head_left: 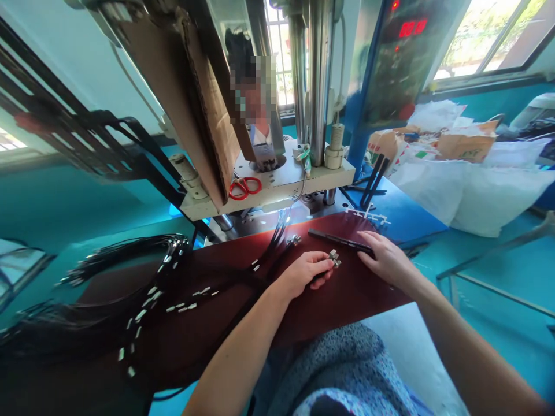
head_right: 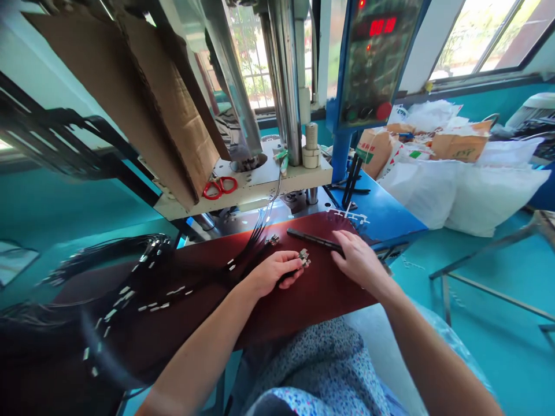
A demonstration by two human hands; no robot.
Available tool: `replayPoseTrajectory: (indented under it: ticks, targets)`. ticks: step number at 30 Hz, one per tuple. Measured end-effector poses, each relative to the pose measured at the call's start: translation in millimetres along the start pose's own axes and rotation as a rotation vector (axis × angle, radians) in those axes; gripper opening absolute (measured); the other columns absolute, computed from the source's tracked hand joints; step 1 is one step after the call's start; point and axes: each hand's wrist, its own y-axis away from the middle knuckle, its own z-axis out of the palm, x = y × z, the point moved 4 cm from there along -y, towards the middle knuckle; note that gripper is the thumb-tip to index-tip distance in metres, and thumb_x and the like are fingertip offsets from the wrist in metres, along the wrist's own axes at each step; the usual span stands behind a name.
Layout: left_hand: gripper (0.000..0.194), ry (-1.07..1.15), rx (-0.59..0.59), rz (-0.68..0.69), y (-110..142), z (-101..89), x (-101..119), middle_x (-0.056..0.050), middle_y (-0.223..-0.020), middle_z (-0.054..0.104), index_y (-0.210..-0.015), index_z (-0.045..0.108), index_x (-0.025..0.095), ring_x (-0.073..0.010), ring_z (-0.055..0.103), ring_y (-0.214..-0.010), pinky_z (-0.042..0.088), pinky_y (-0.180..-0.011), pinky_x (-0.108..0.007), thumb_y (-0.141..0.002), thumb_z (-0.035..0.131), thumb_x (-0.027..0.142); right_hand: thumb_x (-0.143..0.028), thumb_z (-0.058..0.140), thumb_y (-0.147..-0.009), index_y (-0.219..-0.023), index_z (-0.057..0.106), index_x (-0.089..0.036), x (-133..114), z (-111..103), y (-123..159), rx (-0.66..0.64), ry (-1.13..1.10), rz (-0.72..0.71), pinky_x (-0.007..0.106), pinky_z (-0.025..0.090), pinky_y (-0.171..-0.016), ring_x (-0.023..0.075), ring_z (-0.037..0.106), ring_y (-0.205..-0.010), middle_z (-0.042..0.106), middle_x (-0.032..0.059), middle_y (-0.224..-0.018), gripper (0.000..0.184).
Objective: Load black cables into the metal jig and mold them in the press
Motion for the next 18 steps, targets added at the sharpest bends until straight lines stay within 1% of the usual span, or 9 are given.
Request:
replayPoseTrajectory:
  ticks: [2, 3, 4, 6, 8, 11, 14, 16, 18]
  targets:
    - [0.03, 0.017, -0.008, 0.01, 1, -0.2, 3, 0.004, -0.059, 0.048, -0.073, 0.048, 0.014, -0.0022, 0.036, -0.038, 0.021, -0.033, -0.016, -0.068, 0.064, 0.039, -0.011, 0.041, -0.079, -0.11, 0.056, -0.006, 12, -1, 8, -0.073, 0.357, 0.001, 0.04, 0.041, -0.088, 0.0291, 0.053, -0.103, 0.059, 0.0182, -0.108, 0.034]
    - [0.03, 0.008, 0.001, 0.016, 1, 0.1, 4, 0.005, -0.058, 0.047, -0.073, 0.048, 0.014, -0.0021, 0.036, -0.037, 0.021, -0.033, -0.016, -0.066, 0.065, 0.038, -0.007, 0.039, -0.078, -0.103, 0.058, -0.007, 15, -1, 12, -0.104, 0.465, 0.008, 0.038, 0.042, -0.083, 0.028, 0.055, -0.097, 0.06, 0.0168, -0.099, 0.031]
    - [0.031, -0.011, 0.017, 0.022, 1, 0.5, 6, 0.005, -0.056, 0.047, -0.073, 0.049, 0.014, -0.0019, 0.035, -0.035, 0.019, -0.032, -0.016, -0.065, 0.067, 0.037, -0.006, 0.039, -0.077, -0.097, 0.058, -0.009, 15, -1, 15, -0.134, 0.516, 0.019, 0.035, 0.042, -0.078, 0.0264, 0.056, -0.092, 0.06, 0.015, -0.093, 0.029]
    - [0.032, -0.061, 0.042, 0.03, 2, 1.5, 9, 0.008, -0.051, 0.043, -0.074, 0.049, 0.014, -0.0016, 0.032, -0.032, 0.016, -0.032, -0.017, -0.063, 0.069, 0.036, -0.01, 0.042, -0.074, -0.089, 0.056, -0.013, 14, 1, 18, -0.21, 0.47, 0.054, 0.031, 0.041, -0.072, 0.0233, 0.057, -0.084, 0.06, 0.0114, -0.087, 0.021]
    - [0.033, -0.09, 0.058, 0.037, 2, 2.2, 11, 0.009, -0.047, 0.039, -0.073, 0.05, 0.014, -0.0014, 0.03, -0.031, 0.014, -0.032, -0.017, -0.062, 0.07, 0.037, -0.015, 0.044, -0.072, -0.082, 0.051, -0.017, 11, 5, 19, -0.3, 0.292, 0.083, 0.028, 0.04, -0.068, 0.0202, 0.057, -0.078, 0.06, 0.0079, -0.083, 0.012]
    - [0.033, -0.089, 0.044, 0.023, 3, 2.5, 13, 0.008, -0.048, 0.042, -0.071, 0.05, 0.013, -0.002, 0.033, -0.033, 0.016, -0.032, -0.017, -0.062, 0.071, 0.038, -0.019, 0.04, -0.073, -0.071, 0.045, -0.02, 7, 11, 20, -0.344, -0.057, 0.15, 0.026, 0.039, -0.06, 0.0168, 0.057, -0.068, 0.059, 0.0037, -0.073, 0.005]
    - [0.033, -0.074, 0.007, 0.011, 4, 2.1, 15, 0.004, -0.056, 0.05, -0.07, 0.05, 0.013, -0.0031, 0.039, -0.037, 0.023, -0.034, -0.017, -0.064, 0.068, 0.04, -0.024, 0.04, -0.072, -0.073, 0.041, -0.021, 0, 25, 28, -0.377, -0.586, 0.325, 0.023, 0.038, -0.043, 0.0137, 0.052, -0.046, 0.053, -0.003, -0.053, 0.003]
    - [0.032, -0.054, -0.011, 0.018, 4, 1.5, 16, 0.002, -0.062, 0.053, -0.071, 0.049, 0.014, -0.0036, 0.041, -0.039, 0.025, -0.035, -0.017, -0.066, 0.065, 0.041, -0.027, 0.043, -0.071, -0.076, 0.039, -0.022, -8, 35, 33, -0.32, -0.918, 0.386, 0.02, 0.034, -0.034, 0.0113, 0.046, -0.035, 0.05, -0.0072, -0.049, 0.008]
    - [0.031, -0.047, -0.02, 0.015, 5, 1.2, 17, 0.001, -0.063, 0.053, -0.073, 0.049, 0.014, -0.0042, 0.043, -0.041, 0.027, -0.035, -0.017, -0.066, 0.064, 0.04, -0.026, 0.047, -0.071, -0.077, 0.039, -0.022, -15, 40, 36, -0.165, -1.082, 0.373, 0.018, 0.029, -0.029, 0.0089, 0.043, -0.03, 0.05, -0.0094, -0.05, 0.011]
